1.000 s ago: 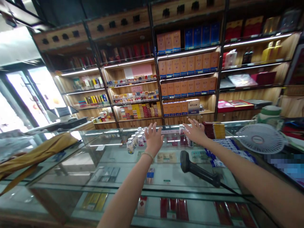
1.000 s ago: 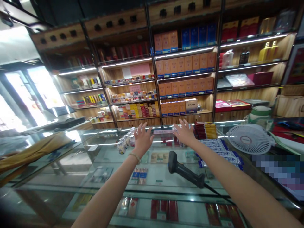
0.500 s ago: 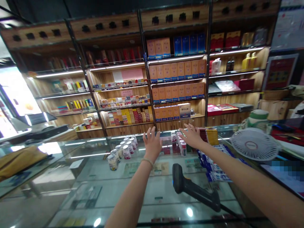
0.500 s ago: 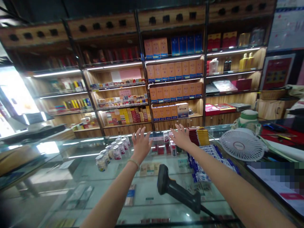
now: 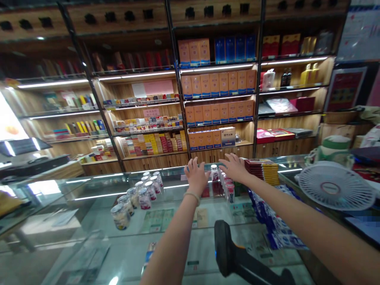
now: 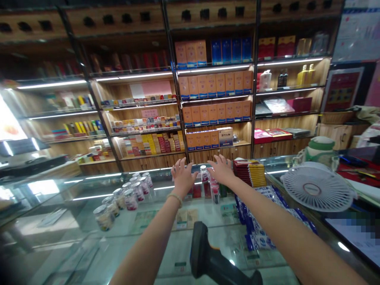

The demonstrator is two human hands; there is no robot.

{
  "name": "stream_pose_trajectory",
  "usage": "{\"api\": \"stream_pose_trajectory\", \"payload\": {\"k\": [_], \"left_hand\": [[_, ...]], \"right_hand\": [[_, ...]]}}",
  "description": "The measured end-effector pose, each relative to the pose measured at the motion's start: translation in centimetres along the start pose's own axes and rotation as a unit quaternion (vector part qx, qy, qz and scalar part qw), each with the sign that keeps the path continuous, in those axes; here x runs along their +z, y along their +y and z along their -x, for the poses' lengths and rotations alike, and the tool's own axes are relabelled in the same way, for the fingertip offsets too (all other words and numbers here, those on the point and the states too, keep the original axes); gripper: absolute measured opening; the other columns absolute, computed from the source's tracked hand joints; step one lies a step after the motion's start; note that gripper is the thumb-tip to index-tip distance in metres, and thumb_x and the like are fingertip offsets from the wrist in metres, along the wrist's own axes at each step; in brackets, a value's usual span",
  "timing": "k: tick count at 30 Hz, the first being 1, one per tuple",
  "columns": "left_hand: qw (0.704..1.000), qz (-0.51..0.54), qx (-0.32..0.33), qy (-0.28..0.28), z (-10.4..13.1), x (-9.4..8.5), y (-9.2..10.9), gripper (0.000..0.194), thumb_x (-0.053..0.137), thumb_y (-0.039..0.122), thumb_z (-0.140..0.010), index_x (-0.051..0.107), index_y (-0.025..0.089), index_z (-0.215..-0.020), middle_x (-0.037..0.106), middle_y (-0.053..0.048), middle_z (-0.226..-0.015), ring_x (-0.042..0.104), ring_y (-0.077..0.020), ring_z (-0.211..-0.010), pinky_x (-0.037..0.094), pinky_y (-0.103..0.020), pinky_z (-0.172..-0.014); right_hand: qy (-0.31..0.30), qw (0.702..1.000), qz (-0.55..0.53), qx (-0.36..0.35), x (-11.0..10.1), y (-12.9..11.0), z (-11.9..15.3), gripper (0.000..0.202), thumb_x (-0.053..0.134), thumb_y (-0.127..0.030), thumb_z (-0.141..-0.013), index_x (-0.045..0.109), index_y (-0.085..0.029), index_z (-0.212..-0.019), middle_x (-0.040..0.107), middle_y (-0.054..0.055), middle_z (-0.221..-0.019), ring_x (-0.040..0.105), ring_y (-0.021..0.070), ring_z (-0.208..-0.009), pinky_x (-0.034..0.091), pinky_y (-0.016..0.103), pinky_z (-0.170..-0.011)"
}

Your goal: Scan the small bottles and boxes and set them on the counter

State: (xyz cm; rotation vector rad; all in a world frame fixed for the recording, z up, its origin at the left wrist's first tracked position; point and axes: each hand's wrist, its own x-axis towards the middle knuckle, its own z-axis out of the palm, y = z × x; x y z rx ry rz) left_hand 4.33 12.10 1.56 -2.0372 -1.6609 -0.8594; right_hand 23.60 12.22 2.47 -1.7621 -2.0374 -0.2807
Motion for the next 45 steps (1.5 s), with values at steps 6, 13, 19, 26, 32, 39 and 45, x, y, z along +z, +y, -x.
{"api": "stream_pose_trajectory", "payload": {"k": [6,13,19,26,32,39,45], "left_hand": [[0.993,0.051,-0.042,-0.097,-1.3,1.9,0.3,0.056,0.069,0.061,-0.08,0.067,0.031,-0.127,0.037,-0.011,-0.158,0.027,-0.0355,-0.147,0.028,-0.057,-0.116],[0.987,0.071,-0.044,-0.14,-1.4,3.9,0.7,0.051,0.069,0.06,-0.078,0.071,0.032,-0.12,0.035,-0.01,-0.16,0.024,-0.0354,-0.148,0.025,-0.058,-0.117],[0.983,0.083,-0.036,-0.157,-1.4,4.4,0.8,0.035,0.069,0.053,-0.082,0.076,0.033,-0.109,0.04,-0.007,-0.157,0.024,-0.0348,-0.147,0.019,-0.062,-0.117],[0.984,0.086,-0.033,-0.154,-1.2,3.5,0.3,0.027,0.071,0.051,-0.082,0.079,0.031,-0.098,0.045,-0.007,-0.155,0.024,-0.0368,-0.147,0.016,-0.064,-0.116],[0.985,0.076,-0.007,-0.154,0.8,1.1,-0.4,0.026,0.071,0.048,-0.083,0.08,0.027,-0.095,0.051,-0.009,-0.15,0.027,-0.0368,-0.146,0.016,-0.063,-0.118],[0.989,0.055,0.014,-0.14,4.5,-2.2,-0.4,0.019,0.072,0.042,-0.082,0.08,0.026,-0.089,0.055,-0.007,-0.147,0.027,-0.038,-0.145,0.016,-0.064,-0.116],[0.989,0.054,0.021,-0.139,7.4,-4.9,0.6,0.015,0.072,0.038,-0.082,0.08,0.027,-0.088,0.056,-0.006,-0.145,0.03,-0.0372,-0.143,0.022,-0.061,-0.115]], "right_hand": [[-0.023,0.999,-0.011,0.029,0.4,0.0,-2.4,0.045,0.045,-0.052,-0.097,0.062,-0.036,-0.135,0.042,0.008,-0.157,0.027,0.0316,-0.146,0.027,0.055,-0.112],[-0.069,0.998,0.001,0.001,1.7,-0.6,-3.4,0.043,0.057,-0.053,-0.09,0.068,-0.036,-0.127,0.041,0.009,-0.157,0.022,0.0347,-0.147,0.023,0.057,-0.111],[-0.052,0.999,-0.013,0.007,1.6,-1.2,-3.9,0.03,0.06,-0.05,-0.089,0.076,-0.036,-0.111,0.046,0.006,-0.153,0.025,0.0341,-0.144,0.024,0.055,-0.108],[-0.056,0.998,-0.02,0.006,0.3,-2.3,-3.1,0.027,0.062,-0.051,-0.09,0.079,-0.036,-0.105,0.049,0.005,-0.152,0.027,0.0341,-0.143,0.025,0.055,-0.107],[-0.06,0.998,-0.01,-0.029,-0.9,-3.8,-1.2,0.025,0.065,-0.051,-0.087,0.079,-0.035,-0.1,0.048,0.004,-0.153,0.026,0.0346,-0.144,0.022,0.058,-0.109],[-0.063,0.996,-0.006,-0.065,-2.9,-5.2,2.6,0.025,0.066,-0.049,-0.087,0.08,-0.033,-0.1,0.044,0.005,-0.156,0.024,0.0354,-0.146,0.017,0.06,-0.113],[-0.036,0.995,0.002,-0.096,-4.7,-5.6,6.8,0.024,0.064,-0.044,-0.09,0.079,-0.029,-0.1,0.044,0.007,-0.156,0.023,0.0339,-0.148,0.017,0.061,-0.114]]}}
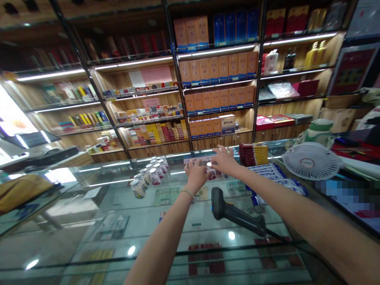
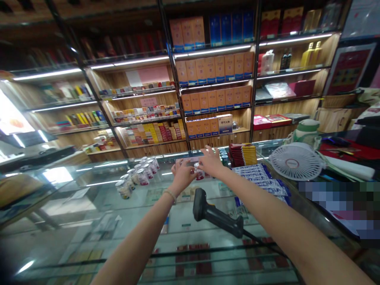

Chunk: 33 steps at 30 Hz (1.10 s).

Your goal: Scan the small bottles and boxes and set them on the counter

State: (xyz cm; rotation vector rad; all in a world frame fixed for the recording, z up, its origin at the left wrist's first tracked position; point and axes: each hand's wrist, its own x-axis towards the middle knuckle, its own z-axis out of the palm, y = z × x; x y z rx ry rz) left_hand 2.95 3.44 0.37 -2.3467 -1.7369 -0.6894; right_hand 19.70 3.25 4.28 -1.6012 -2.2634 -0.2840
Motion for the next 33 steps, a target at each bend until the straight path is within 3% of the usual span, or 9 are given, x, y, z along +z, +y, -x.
{"api": "stream_pose_trajectory", "payload": {"k": [5,11,14,18,27,33], "left_hand": [[1.0,0.0,0.023,-0.018,1.4,-0.9,1.0,0.012,0.074,0.037,-0.08,0.08,0.026,-0.085,0.057,-0.004,-0.144,0.03,-0.0356,-0.144,0.022,-0.057,-0.117],[0.999,0.041,0.03,0.0,2.2,0.0,0.8,0.013,0.075,0.04,-0.081,0.079,0.029,-0.087,0.06,-0.001,-0.142,0.032,-0.0327,-0.144,0.027,-0.054,-0.117],[0.998,0.056,0.008,0.003,2.6,0.4,0.5,0.016,0.076,0.043,-0.081,0.078,0.031,-0.091,0.059,-0.001,-0.143,0.033,-0.0334,-0.143,0.028,-0.057,-0.116],[0.998,0.051,0.021,0.017,3.1,0.5,0.3,0.018,0.074,0.045,-0.082,0.078,0.034,-0.096,0.055,-0.001,-0.147,0.033,-0.0336,-0.144,0.023,-0.059,-0.118],[0.999,0.039,0.004,0.003,3.5,0.7,0.6,0.027,0.075,0.05,-0.08,0.075,0.032,-0.1,0.052,-0.001,-0.15,0.034,-0.0316,-0.145,0.022,-0.055,-0.12],[0.999,0.04,-0.006,-0.011,3.7,1.1,0.6,0.018,0.075,0.044,-0.082,0.076,0.032,-0.095,0.053,0.0,-0.15,0.034,-0.0307,-0.145,0.022,-0.054,-0.121]], "right_hand": [[0.044,0.998,0.019,-0.031,-0.2,0.0,2.6,0.023,0.062,-0.041,-0.092,0.079,-0.027,-0.098,0.046,0.007,-0.155,0.026,0.0335,-0.147,0.016,0.06,-0.116],[0.078,0.997,-0.006,-0.019,0.2,0.3,4.2,0.024,0.06,-0.042,-0.093,0.078,-0.028,-0.098,0.046,0.005,-0.155,0.03,0.0335,-0.145,0.019,0.057,-0.114],[0.096,0.995,-0.016,-0.009,1.1,0.6,5.1,0.024,0.061,-0.042,-0.093,0.077,-0.032,-0.107,0.042,0.004,-0.159,0.029,0.033,-0.146,0.019,0.056,-0.115],[0.116,0.993,-0.013,0.012,2.9,1.3,6.3,0.04,0.064,-0.045,-0.091,0.068,-0.03,-0.127,0.033,0.009,-0.163,0.025,0.0339,-0.148,0.019,0.054,-0.115],[0.105,0.994,-0.013,0.002,4.4,2.1,7.5,0.028,0.064,-0.044,-0.09,0.075,-0.031,-0.113,0.031,0.005,-0.164,0.019,0.0337,-0.151,0.01,0.056,-0.119],[0.1,0.995,-0.005,-0.026,4.8,1.8,7.9,0.027,0.065,-0.04,-0.09,0.075,-0.033,-0.114,0.029,0.003,-0.165,0.015,0.0338,-0.153,0.008,0.061,-0.12]]}}
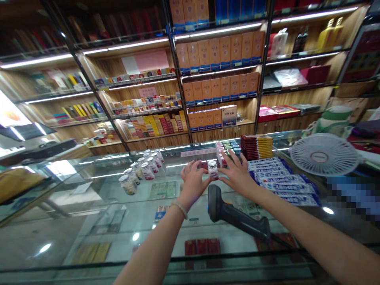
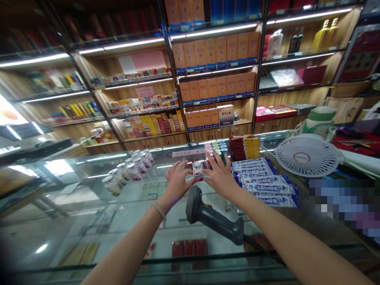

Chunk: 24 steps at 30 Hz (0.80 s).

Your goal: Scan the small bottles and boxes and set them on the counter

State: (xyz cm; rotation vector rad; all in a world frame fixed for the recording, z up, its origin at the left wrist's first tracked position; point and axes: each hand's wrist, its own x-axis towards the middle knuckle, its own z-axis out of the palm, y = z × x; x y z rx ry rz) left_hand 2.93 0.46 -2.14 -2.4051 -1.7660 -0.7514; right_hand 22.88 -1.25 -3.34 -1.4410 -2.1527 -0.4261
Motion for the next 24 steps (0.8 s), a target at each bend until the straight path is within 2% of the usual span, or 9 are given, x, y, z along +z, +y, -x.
{"api": "stream_pose_trajectory", "payload": {"k": [7,14,18,24], "left_hand": [[0.999,0.029,-0.003,0.014,-0.2,0.6,-0.7,0.013,0.075,0.038,-0.082,0.078,0.033,-0.094,0.051,0.0,-0.151,0.033,-0.03,-0.145,0.024,-0.053,-0.12],[0.994,0.096,-0.042,0.041,-0.7,-1.1,0.0,0.014,0.073,0.041,-0.084,0.079,0.032,-0.093,0.053,0.001,-0.149,0.036,-0.0291,-0.142,0.029,-0.051,-0.118],[0.987,0.139,-0.059,0.052,-0.8,-1.9,0.4,0.011,0.073,0.039,-0.085,0.08,0.032,-0.09,0.058,0.002,-0.144,0.041,-0.0292,-0.139,0.031,-0.052,-0.117],[0.974,0.218,-0.055,0.04,-1.1,-1.9,0.2,0.014,0.069,0.037,-0.088,0.08,0.029,-0.089,0.062,-0.003,-0.14,0.047,-0.0292,-0.137,0.032,-0.053,-0.117]], "right_hand": [[-0.002,1.0,-0.016,-0.003,-0.2,-0.2,0.0,0.028,0.066,-0.039,-0.089,0.075,-0.031,-0.115,0.028,0.005,-0.166,0.016,0.035,-0.153,0.007,0.061,-0.119],[0.014,0.999,-0.039,0.022,-0.9,0.0,-0.2,0.041,0.067,-0.045,-0.088,0.069,-0.032,-0.127,0.027,0.006,-0.166,0.017,0.0345,-0.152,0.008,0.057,-0.119],[0.052,0.997,-0.046,0.028,-1.5,-0.3,-0.2,0.038,0.065,-0.045,-0.089,0.07,-0.031,-0.124,0.031,0.005,-0.164,0.02,0.0348,-0.151,0.012,0.056,-0.119],[0.135,0.989,-0.066,0.004,-1.4,-0.7,-0.1,0.032,0.062,-0.043,-0.093,0.071,-0.027,-0.119,0.042,0.009,-0.159,0.029,0.0329,-0.147,0.019,0.057,-0.115]]}}
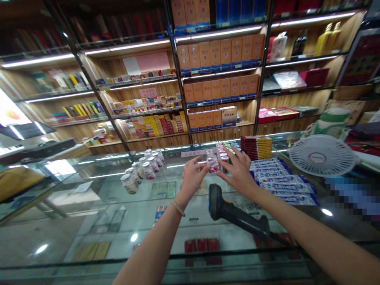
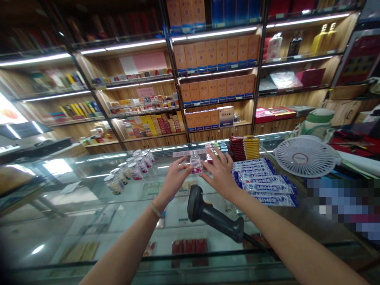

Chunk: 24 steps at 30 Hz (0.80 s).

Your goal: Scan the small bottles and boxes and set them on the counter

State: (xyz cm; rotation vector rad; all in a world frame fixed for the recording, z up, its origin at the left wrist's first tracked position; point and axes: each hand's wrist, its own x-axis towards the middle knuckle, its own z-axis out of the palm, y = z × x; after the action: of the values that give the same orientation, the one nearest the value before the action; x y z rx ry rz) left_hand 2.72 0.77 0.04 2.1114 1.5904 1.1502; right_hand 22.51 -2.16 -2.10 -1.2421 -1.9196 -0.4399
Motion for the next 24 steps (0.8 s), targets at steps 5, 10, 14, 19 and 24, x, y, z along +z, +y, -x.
{"api": "stream_pose_trajectory", "payload": {"k": [5,10,14,19,24], "left_hand": [[1.0,0.016,0.008,-0.003,0.2,-0.1,0.0,0.018,0.068,0.041,-0.088,0.081,0.029,-0.092,0.062,-0.004,-0.14,0.049,-0.029,-0.135,0.033,-0.053,-0.117],[1.0,0.02,0.008,-0.002,0.4,-0.3,0.7,0.021,0.07,0.046,-0.086,0.08,0.029,-0.091,0.063,-0.003,-0.139,0.048,-0.0298,-0.136,0.033,-0.053,-0.117],[1.0,0.016,0.01,-0.004,0.6,-0.3,1.3,0.02,0.075,0.046,-0.082,0.08,0.027,-0.089,0.064,-0.005,-0.138,0.049,-0.0304,-0.135,0.035,-0.054,-0.116],[1.0,0.015,0.003,-0.014,1.0,-0.4,2.1,0.019,0.078,0.043,-0.079,0.078,0.025,-0.085,0.064,-0.005,-0.138,0.048,-0.0308,-0.136,0.034,-0.054,-0.116],[1.0,0.023,-0.004,-0.02,1.0,-0.7,2.2,0.017,0.074,0.04,-0.083,0.078,0.024,-0.087,0.063,-0.005,-0.14,0.047,-0.0297,-0.137,0.033,-0.054,-0.117]], "right_hand": [[0.034,0.999,0.007,-0.012,0.0,-0.2,0.1,0.033,0.064,-0.044,-0.092,0.07,-0.028,-0.12,0.046,0.009,-0.156,0.033,0.0319,-0.145,0.02,0.055,-0.115],[0.069,0.997,0.02,-0.025,-0.1,-0.2,0.1,0.035,0.066,-0.048,-0.09,0.07,-0.029,-0.119,0.048,0.008,-0.154,0.034,0.031,-0.144,0.019,0.053,-0.116],[0.092,0.995,0.013,-0.033,-0.2,-0.3,0.1,0.035,0.067,-0.05,-0.089,0.07,-0.029,-0.117,0.052,0.008,-0.151,0.037,0.0303,-0.143,0.02,0.051,-0.116],[0.099,0.994,0.003,-0.046,-0.3,-0.6,0.2,0.035,0.067,-0.05,-0.089,0.069,-0.028,-0.116,0.054,0.008,-0.148,0.039,0.0298,-0.141,0.02,0.05,-0.116],[0.093,0.994,-0.001,-0.049,-0.6,-0.6,0.1,0.036,0.065,-0.052,-0.089,0.067,-0.029,-0.118,0.053,0.009,-0.149,0.038,0.0299,-0.142,0.019,0.051,-0.117]]}}
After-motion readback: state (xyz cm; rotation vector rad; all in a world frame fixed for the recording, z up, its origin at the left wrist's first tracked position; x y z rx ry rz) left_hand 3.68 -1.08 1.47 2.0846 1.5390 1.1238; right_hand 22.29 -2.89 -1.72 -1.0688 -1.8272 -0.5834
